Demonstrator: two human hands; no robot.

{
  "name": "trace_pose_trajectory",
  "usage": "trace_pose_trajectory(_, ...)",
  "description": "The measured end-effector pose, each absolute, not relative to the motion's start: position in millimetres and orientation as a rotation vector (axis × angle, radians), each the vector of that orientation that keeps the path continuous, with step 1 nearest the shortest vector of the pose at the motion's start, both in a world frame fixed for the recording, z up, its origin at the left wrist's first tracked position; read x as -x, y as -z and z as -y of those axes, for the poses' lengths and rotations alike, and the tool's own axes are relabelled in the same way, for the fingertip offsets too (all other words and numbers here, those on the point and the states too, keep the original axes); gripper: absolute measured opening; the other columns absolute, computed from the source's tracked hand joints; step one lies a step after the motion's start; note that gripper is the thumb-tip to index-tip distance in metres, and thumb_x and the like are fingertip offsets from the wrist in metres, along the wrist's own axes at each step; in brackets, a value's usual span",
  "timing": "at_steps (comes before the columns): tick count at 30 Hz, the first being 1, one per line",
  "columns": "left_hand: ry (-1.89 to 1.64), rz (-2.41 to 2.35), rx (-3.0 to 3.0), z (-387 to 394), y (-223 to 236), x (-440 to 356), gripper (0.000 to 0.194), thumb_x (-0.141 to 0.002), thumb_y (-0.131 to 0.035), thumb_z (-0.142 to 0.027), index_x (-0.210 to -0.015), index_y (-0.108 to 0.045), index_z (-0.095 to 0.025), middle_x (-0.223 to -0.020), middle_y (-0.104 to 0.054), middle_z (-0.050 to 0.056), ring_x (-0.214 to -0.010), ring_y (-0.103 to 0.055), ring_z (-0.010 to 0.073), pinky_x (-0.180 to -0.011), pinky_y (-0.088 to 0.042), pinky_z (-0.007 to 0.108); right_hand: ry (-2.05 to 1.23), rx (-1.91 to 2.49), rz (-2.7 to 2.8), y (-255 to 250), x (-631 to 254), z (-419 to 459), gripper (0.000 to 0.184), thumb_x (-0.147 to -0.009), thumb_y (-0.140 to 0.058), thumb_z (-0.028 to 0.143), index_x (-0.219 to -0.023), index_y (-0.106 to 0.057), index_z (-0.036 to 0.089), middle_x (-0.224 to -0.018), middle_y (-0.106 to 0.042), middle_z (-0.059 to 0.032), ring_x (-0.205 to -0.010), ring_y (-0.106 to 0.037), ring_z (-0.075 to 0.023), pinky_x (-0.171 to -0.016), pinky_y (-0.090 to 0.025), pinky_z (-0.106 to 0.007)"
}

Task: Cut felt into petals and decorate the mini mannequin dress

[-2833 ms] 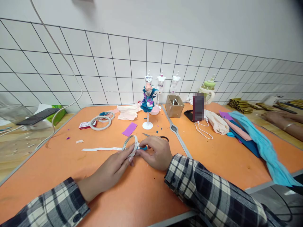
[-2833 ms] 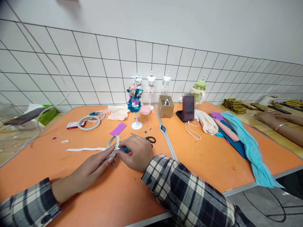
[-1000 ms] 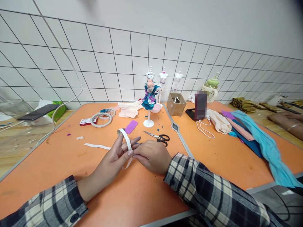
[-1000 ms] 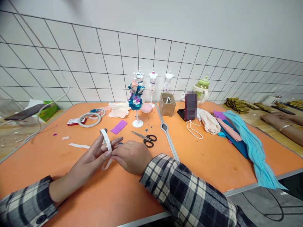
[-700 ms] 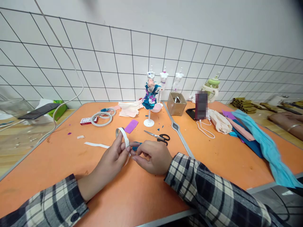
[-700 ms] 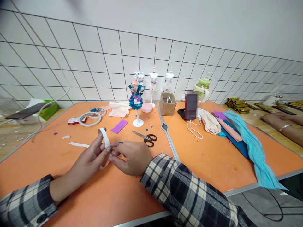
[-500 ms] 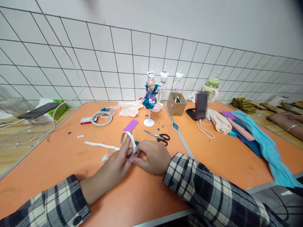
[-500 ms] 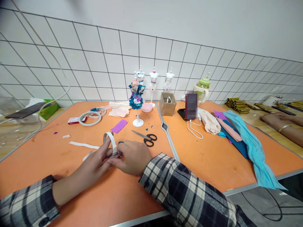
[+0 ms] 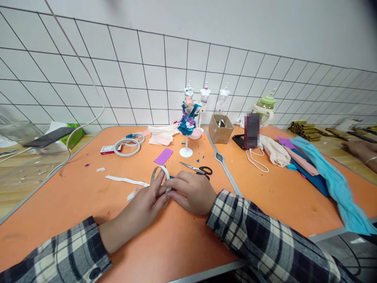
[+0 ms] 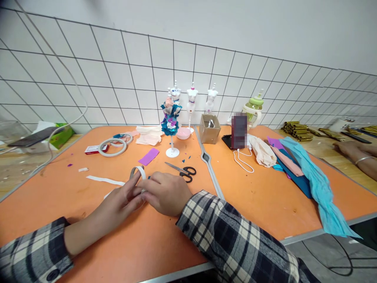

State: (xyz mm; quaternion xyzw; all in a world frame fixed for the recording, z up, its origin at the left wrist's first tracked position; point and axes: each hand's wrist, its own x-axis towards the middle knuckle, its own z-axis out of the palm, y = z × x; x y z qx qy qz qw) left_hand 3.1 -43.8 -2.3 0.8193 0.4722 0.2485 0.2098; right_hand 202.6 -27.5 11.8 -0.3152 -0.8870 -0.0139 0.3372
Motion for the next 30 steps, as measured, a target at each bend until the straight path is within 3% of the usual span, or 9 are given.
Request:
trace_pose_trajectory(4,-0.705,-1.328,-2.293,46,5,-1,0.064,-0.092,-0.042,-0.030,-0.151,-0.018,-0.023,-0.092,-0.073,0.004,-0.072,-0.069,0.0205,-0.065,-0.048,0.027,0.046,0.661,2.310,-7,-204,24,0.019,-0.096,-0.051,0.029,-0.104,-0.069,0.031,-0.084,-0.066,0.0017,-0.075,-0.057,-0.0139,-0.066,-0.039,-0.027)
trace_pose_trajectory(11,-0.675,-1.215,-2.294,48,-2,-3,0.059,-0.094,-0.038,-0.024,-0.149,-0.019,-0.024,-0.094,-0.075,0.004,-0.083,-0.071,0.0206,-0.071,-0.051,0.028,-0.105,0.590,2.164,-9,-202,23,0.021,-0.094,-0.048,0.017,-0.088,-0.067,0.022,-0.083,-0.067,-0.0010,-0.075,-0.059,-0.0135,-0.066,-0.043,-0.026)
trace_pose_trajectory(16,-0.658,-1.165,-2.357,46,-13,-2,0.037,-0.095,-0.034,-0.019,-0.130,-0.047,-0.024,-0.110,-0.069,0.006,-0.097,-0.065,0.0191,-0.085,-0.049,0.030,-0.244,0.756,2.072,-11,-206,20,0.022,-0.098,-0.045,0.025,-0.089,-0.064,0.019,-0.088,-0.064,-0.0045,-0.082,-0.059,-0.0150,-0.073,-0.045,-0.026)
trace_pose_trajectory(19,-0.656,-1.147,-2.465,46,-20,-1,0.036,-0.091,-0.032,-0.012,-0.116,-0.055,-0.023,-0.101,-0.067,0.004,-0.093,-0.061,0.0201,-0.094,-0.044,0.038,-0.225,0.791,2.111,-9,-207,18,0.021,-0.099,-0.047,0.028,-0.091,-0.064,0.020,-0.090,-0.065,-0.0044,-0.085,-0.059,-0.0149,-0.075,-0.045,-0.026)
trace_pose_trajectory(22,-0.638,-1.153,-2.504,46,-26,-1,0.034,-0.088,-0.036,-0.015,-0.115,-0.055,-0.022,-0.096,-0.066,0.004,-0.086,-0.060,0.0217,-0.085,-0.046,0.038,-0.163,0.836,2.156,-8,-207,18,0.020,-0.099,-0.047,0.030,-0.093,-0.064,0.020,-0.091,-0.066,-0.0039,-0.086,-0.059,-0.0145,-0.074,-0.044,-0.025)
trace_pose_trajectory(26,-0.593,-1.251,-2.409,46,-25,-5,0.024,-0.094,-0.037,-0.027,-0.108,-0.057,-0.022,-0.093,-0.068,0.005,-0.082,-0.061,0.0214,-0.074,-0.047,0.032,-0.047,0.938,2.273,-10,-205,21,0.024,-0.101,-0.042,0.032,-0.094,-0.062,0.019,-0.091,-0.065,-0.0041,-0.083,-0.058,-0.0149,-0.069,-0.041,-0.026)
trace_pose_trajectory(30,-0.511,-1.286,-2.395,46,-20,-8,0.023,-0.095,-0.036,-0.026,-0.103,-0.057,-0.021,-0.089,-0.068,0.004,-0.077,-0.061,0.0207,-0.068,-0.045,0.030,0.069,1.061,2.378,-11,-202,22,0.025,-0.101,-0.038,0.031,-0.095,-0.058,0.018,-0.090,-0.063,-0.0040,-0.076,-0.057,-0.0153,-0.060,-0.036,-0.028)
